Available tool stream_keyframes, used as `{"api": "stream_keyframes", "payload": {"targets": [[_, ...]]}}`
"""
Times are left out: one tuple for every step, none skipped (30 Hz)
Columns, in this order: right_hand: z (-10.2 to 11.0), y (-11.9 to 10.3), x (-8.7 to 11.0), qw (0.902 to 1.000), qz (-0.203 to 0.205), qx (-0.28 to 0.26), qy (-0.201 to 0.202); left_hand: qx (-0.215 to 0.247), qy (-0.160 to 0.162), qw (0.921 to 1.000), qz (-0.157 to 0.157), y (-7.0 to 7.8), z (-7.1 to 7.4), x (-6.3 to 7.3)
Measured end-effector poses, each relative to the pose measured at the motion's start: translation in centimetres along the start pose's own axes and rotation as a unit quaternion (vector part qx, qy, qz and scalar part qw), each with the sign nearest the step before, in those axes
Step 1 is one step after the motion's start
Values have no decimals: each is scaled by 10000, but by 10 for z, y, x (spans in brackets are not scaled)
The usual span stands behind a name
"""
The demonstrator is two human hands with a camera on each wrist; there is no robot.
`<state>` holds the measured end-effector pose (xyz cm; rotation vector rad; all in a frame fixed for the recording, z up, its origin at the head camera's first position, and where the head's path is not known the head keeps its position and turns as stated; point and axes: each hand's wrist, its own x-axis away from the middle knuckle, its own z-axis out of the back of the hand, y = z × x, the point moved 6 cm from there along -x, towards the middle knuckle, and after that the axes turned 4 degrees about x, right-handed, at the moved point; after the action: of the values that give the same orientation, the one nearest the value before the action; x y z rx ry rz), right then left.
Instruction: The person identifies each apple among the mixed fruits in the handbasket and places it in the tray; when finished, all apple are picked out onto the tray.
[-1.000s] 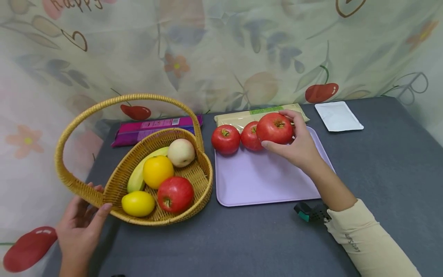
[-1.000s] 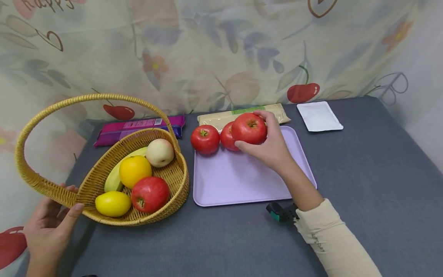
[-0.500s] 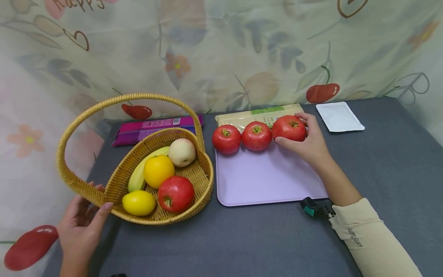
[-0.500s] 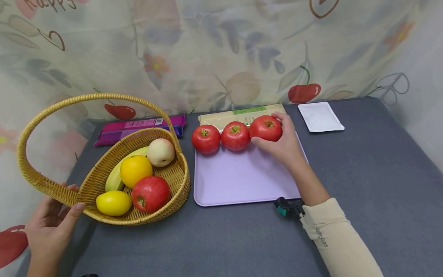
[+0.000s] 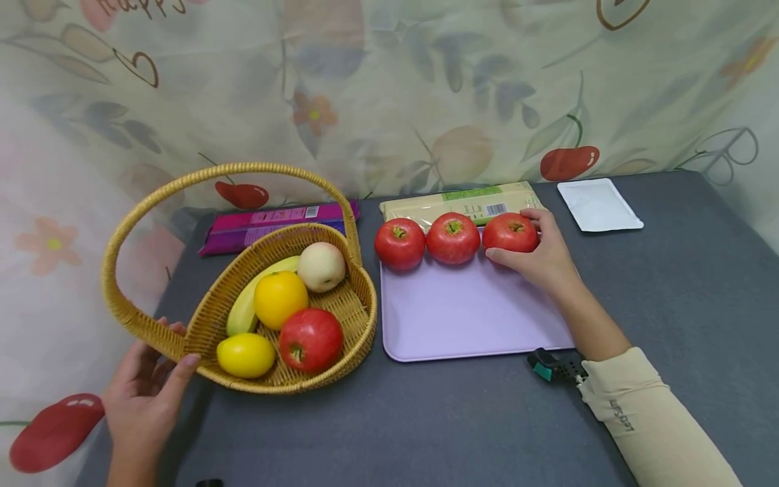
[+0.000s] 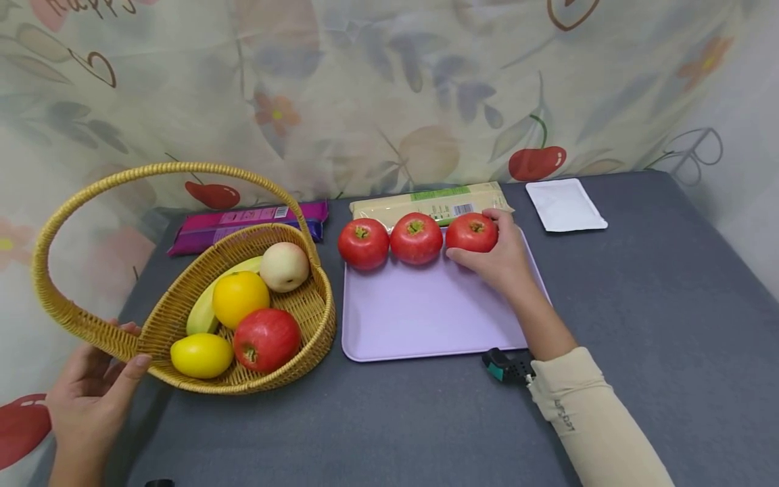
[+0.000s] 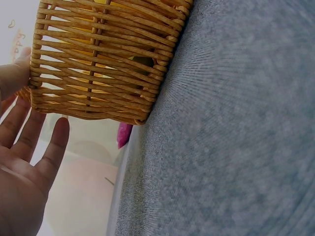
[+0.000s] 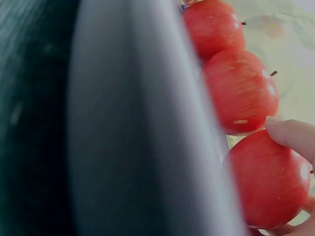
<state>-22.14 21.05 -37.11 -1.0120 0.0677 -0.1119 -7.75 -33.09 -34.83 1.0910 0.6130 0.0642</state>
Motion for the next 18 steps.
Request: {"api": "stream_keyframes", "payload": {"targets": [[0,0,0,10000,8,34,11,-8,-4,10000,-12,0,0,0],[0,1,-1,10000,21,58,24,-2,-4,10000,-13,1,0,0],[0,0,-1,10000,43,83,35,-8,-6,10000,-22,1,0,0],[0,0,-1,9999,68,94,42,-35,-10,10000,-24,1,0,0],[-1,0,-1,9999,93,95,42,-35,-11,10000,-28,1,0,0],[-1,0,-2,9999,128,92,40,-35,-8,10000,-24,1,0,0],[-2,-1,-2,9998,149,91,41,-38,-7,10000,-21,0,0,0],[-2,-1,-2,9998,170,73,34,-30,-8,10000,-20,0,0,0],[-2,-1,-1,9998,191,54,34,-34,-7,10000,-20,0,0,0],[-2,-2,-1,9998,204,29,36,-30,-9,10000,-25,0,0,0],[-2,-2,-1,9998,214,18,44,-5,-10,10000,-31,0,0,0],[-2,-2,0,9997,227,19,58,27,-9,10000,-33,-1,0,0],[-2,-2,0,9997,240,31,74,40,-9,10000,-46,-1,0,0],[-1,-2,0,9996,252,37,89,44,-12,10000,-58,-1,0,0],[-1,-2,0,9996,260,48,106,44,-15,10000,-69,0,0,0],[-1,-2,1,9996,268,59,117,45,-21,10000,-78,0,0,0],[0,-1,1,9995,269,67,125,45,-26,10000,-79,0,0,0],[0,-1,1,9995,267,71,125,17,-30,10000,-74,0,0,0]]}}
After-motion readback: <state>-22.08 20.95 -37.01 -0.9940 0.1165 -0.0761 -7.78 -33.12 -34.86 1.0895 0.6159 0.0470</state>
